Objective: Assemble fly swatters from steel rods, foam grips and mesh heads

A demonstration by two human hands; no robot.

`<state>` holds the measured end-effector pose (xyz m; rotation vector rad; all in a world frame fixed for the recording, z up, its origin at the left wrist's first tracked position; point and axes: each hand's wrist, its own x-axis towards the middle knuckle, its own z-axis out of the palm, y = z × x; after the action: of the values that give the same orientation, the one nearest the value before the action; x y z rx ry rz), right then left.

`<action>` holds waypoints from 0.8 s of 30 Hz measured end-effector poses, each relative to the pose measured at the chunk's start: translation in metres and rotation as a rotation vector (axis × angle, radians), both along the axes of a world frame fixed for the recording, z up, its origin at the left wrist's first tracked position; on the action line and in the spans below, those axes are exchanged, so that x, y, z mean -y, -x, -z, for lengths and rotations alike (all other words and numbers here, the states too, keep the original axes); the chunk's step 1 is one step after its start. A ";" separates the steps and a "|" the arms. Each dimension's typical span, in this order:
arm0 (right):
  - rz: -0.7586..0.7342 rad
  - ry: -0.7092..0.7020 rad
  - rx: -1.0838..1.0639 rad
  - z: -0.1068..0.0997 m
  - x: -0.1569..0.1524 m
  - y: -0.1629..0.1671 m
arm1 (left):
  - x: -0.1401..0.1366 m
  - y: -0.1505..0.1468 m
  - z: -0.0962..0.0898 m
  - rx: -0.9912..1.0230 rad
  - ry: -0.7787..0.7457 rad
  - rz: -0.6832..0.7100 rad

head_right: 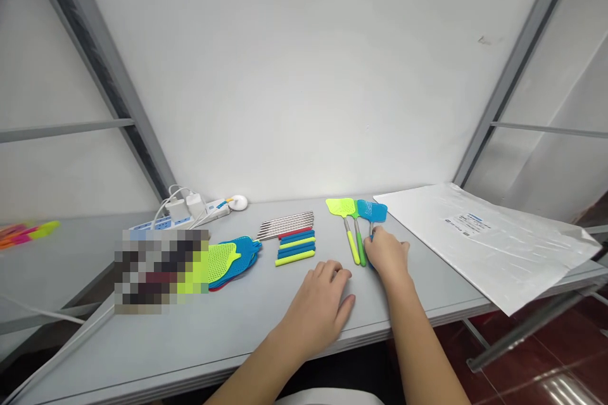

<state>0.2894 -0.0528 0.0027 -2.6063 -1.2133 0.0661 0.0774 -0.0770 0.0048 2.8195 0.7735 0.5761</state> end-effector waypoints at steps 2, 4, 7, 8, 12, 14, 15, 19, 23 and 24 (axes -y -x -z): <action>-0.013 0.009 0.009 0.001 -0.002 0.001 | -0.001 -0.002 0.003 0.011 -0.003 -0.017; -0.024 0.012 0.017 0.001 -0.003 0.001 | -0.001 -0.004 0.007 0.018 -0.006 -0.022; -0.022 0.014 0.027 0.003 -0.006 0.001 | -0.002 -0.005 0.014 0.014 -0.007 -0.011; -0.018 0.013 0.030 0.003 -0.007 0.001 | -0.002 -0.005 0.016 0.012 -0.006 -0.004; -0.016 -0.005 0.039 0.005 -0.007 0.002 | -0.002 -0.005 0.017 0.005 -0.004 0.005; -0.027 -0.022 0.047 0.004 -0.004 0.004 | -0.001 -0.004 0.015 0.001 -0.007 0.001; -0.032 -0.032 0.054 0.003 -0.002 0.005 | -0.001 -0.004 0.014 0.000 -0.009 0.000; -0.051 -0.078 0.129 -0.008 0.000 0.018 | 0.000 -0.002 0.011 0.007 -0.017 0.000; -0.284 -0.098 0.230 -0.028 -0.031 0.050 | 0.000 0.001 0.011 0.030 0.000 -0.003; -0.383 -0.091 0.249 -0.033 -0.044 0.061 | 0.000 0.001 0.011 0.039 0.008 -0.003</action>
<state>0.2286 -0.0087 0.0357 -2.3218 -1.7442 -0.2410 0.0763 -0.0768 -0.0065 2.7915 0.7708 0.6245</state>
